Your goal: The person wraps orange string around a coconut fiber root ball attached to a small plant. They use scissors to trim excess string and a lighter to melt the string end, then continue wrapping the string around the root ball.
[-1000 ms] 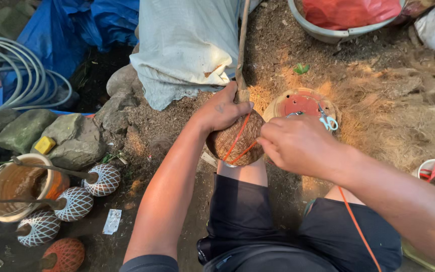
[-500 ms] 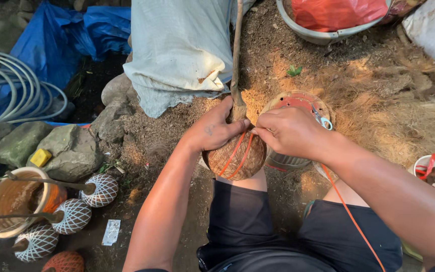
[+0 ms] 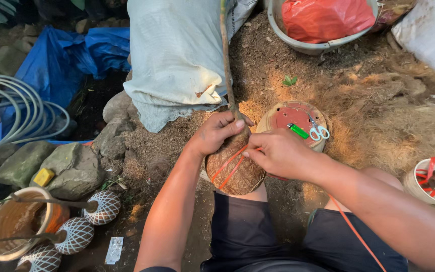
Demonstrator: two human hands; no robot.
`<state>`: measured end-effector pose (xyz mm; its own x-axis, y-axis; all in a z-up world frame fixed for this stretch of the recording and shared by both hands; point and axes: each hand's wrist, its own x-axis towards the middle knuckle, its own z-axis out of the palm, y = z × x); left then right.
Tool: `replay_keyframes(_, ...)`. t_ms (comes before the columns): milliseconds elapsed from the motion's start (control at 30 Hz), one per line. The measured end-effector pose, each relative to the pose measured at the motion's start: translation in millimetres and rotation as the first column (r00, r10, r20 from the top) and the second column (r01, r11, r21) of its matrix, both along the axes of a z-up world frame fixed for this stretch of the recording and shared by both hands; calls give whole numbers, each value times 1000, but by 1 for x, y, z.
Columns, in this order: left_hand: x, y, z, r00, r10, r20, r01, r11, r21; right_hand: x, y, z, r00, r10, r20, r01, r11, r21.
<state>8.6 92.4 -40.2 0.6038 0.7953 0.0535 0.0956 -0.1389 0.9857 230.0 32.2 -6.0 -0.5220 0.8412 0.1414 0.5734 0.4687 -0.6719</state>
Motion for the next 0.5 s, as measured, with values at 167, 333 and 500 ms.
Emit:
replay_keyframes(167, 18, -31, 27, 781, 314, -540, -274, 949, 155, -2, 0, -7, 1000, -18, 1, 18, 998, 60)
replay_keyframes(333, 29, -58, 40, 780, 448, -437, -363, 893, 266, 1, 3, -4, 1000, 7, 17, -7, 1000, 3)
replay_keyframes(500, 16, -65, 32, 855, 425, -299, -284, 864, 416, 20, 8, 2, 1000, 6, -17, -7, 1000, -5)
